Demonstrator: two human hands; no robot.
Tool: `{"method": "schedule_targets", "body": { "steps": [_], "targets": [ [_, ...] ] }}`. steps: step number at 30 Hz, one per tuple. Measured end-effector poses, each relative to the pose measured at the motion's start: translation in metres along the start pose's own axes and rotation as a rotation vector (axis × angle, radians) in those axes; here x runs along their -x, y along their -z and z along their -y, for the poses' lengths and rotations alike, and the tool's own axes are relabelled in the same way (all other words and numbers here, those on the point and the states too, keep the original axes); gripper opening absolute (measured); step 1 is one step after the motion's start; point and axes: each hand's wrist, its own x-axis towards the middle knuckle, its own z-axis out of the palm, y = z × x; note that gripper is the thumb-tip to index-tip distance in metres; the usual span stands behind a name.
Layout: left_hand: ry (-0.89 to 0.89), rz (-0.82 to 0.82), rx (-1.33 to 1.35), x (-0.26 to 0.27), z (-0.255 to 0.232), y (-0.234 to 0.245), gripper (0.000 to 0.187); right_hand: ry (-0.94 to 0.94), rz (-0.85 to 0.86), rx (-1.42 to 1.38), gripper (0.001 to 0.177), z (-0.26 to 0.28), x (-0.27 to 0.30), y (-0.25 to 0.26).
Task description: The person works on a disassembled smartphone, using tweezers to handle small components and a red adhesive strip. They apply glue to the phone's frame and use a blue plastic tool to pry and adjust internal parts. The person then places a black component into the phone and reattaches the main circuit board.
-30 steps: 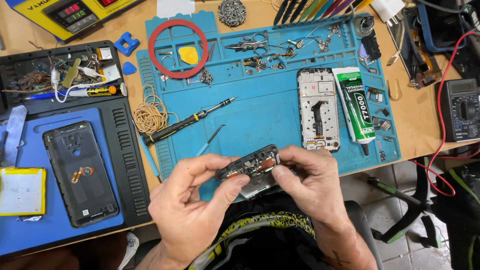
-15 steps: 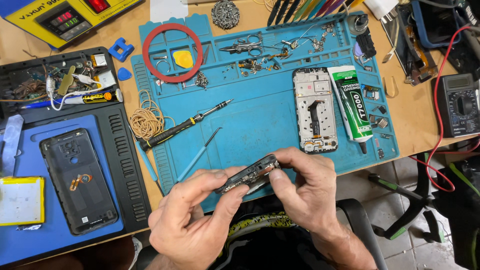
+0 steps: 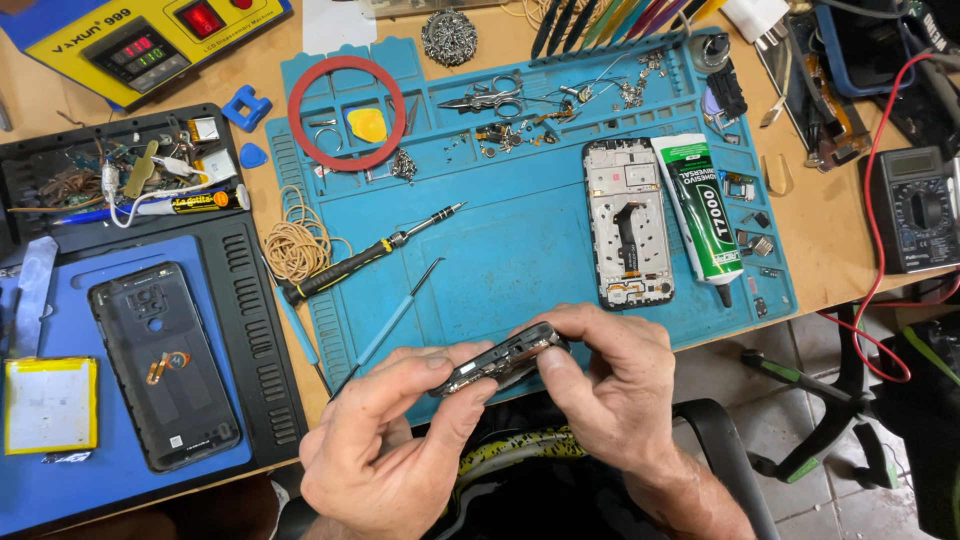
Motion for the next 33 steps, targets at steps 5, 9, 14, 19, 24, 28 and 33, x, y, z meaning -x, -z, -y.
{"method": "schedule_targets", "body": {
  "steps": [5,9,14,19,24,28,33],
  "targets": [
    [0.031,-0.017,0.010,0.003,0.000,0.003,0.031,0.054,-0.015,0.031,0.014,-0.004,0.005,0.000],
    [0.020,0.009,0.017,0.003,0.003,0.004,0.032,0.039,-0.014,0.009,0.012,-0.006,0.006,-0.001],
    [0.006,-0.027,0.045,0.005,0.004,0.004,0.029,0.029,0.033,-0.053,0.014,0.001,0.002,0.000],
    [-0.014,-0.033,0.072,0.004,0.005,0.004,0.029,0.032,0.071,-0.133,0.014,-0.001,0.002,0.000],
    [-0.018,-0.049,0.096,0.006,0.008,0.003,0.029,0.065,0.094,-0.146,0.021,-0.004,0.003,-0.001],
    [-0.033,-0.049,0.104,0.004,0.007,0.001,0.029,0.063,0.081,-0.172,0.019,-0.001,0.002,-0.002],
    [-0.066,0.015,0.129,0.002,0.005,0.003,0.029,0.021,0.056,-0.259,0.015,0.005,0.000,-0.006]
  ]
}}
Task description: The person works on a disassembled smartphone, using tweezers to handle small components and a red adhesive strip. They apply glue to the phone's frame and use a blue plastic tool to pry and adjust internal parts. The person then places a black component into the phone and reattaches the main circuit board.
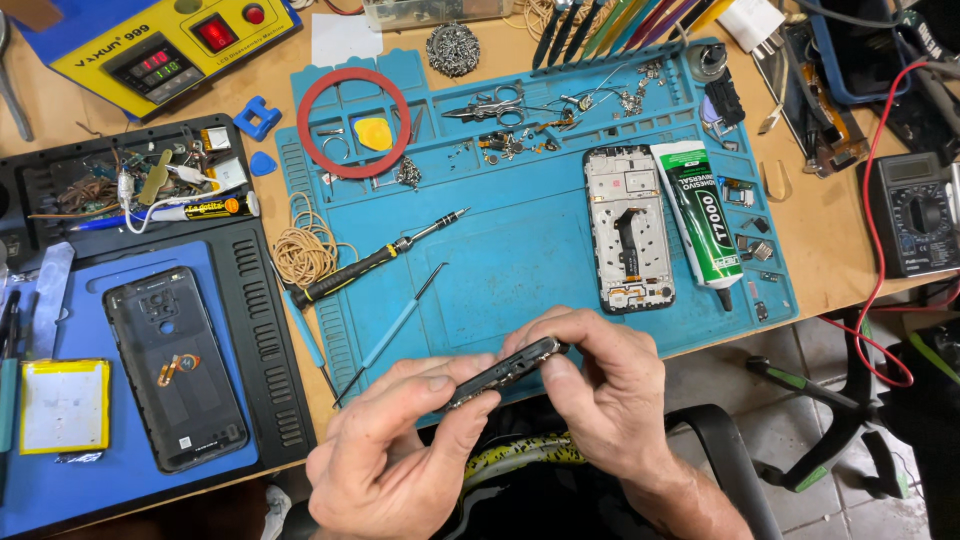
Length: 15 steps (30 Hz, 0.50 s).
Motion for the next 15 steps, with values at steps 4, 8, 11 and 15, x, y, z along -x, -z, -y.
{"method": "schedule_targets", "body": {
  "steps": [4,8,11,15],
  "targets": [
    [-0.128,0.007,-0.076,-0.002,-0.001,-0.001,0.030,0.019,-0.004,-0.132,0.021,0.006,-0.003,-0.001],
    [-0.123,0.041,-0.079,-0.001,-0.002,0.001,0.030,0.035,-0.009,-0.078,0.022,0.009,-0.004,-0.001],
    [-0.149,0.032,-0.088,-0.002,-0.001,0.000,0.029,0.092,-0.017,-0.012,0.023,0.013,-0.007,-0.003],
    [-0.141,0.034,-0.088,-0.003,-0.002,0.001,0.028,0.095,-0.017,-0.016,0.023,0.011,-0.005,-0.004]
  ]
}}
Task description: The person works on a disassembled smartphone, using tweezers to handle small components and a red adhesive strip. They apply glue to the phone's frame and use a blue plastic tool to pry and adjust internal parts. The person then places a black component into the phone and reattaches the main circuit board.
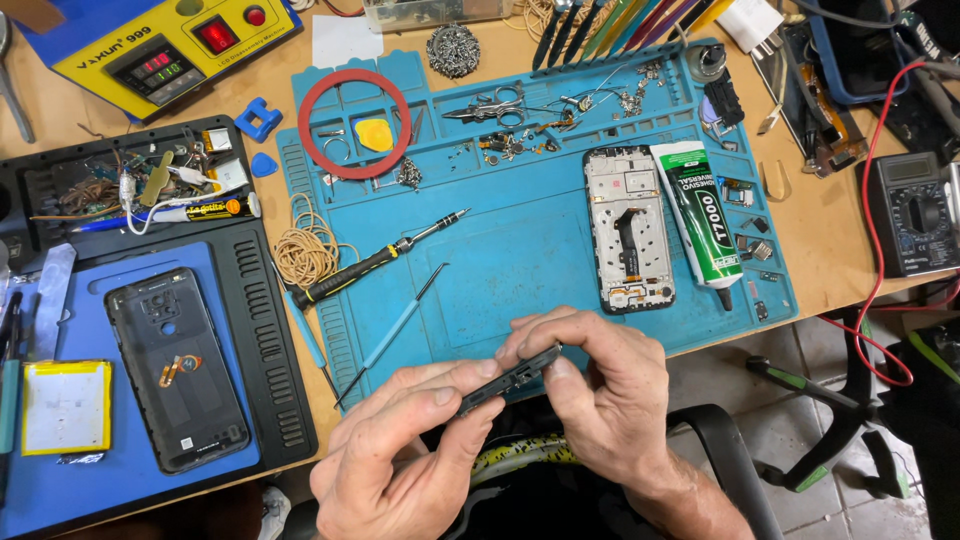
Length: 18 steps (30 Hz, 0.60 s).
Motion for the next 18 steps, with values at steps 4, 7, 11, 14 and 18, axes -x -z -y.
{"method": "schedule_targets", "body": {
  "steps": [4,7,11,14,18],
  "targets": [
    [-0.003,-0.003,-0.004,0.0000,0.0002,0.0000,0.029,-0.007,-0.007,0.014,0.030,-0.0013,0.0018,-0.0014],
    [-0.001,-0.003,-0.005,0.0007,0.0006,0.0004,0.029,-0.014,-0.006,0.027,0.025,-0.0028,0.0038,-0.0013],
    [0.002,-0.010,0.005,0.0018,0.0006,-0.0004,0.029,0.005,-0.027,0.118,0.026,-0.0063,0.0068,-0.0025],
    [-0.012,-0.026,0.013,0.0030,0.0015,-0.0016,0.028,0.018,-0.032,0.113,0.024,-0.0069,0.0077,-0.0044],
    [-0.022,0.000,0.011,0.0035,0.0019,0.0009,0.030,0.035,-0.038,0.131,0.024,-0.0065,0.0073,-0.0051]
  ]
}}
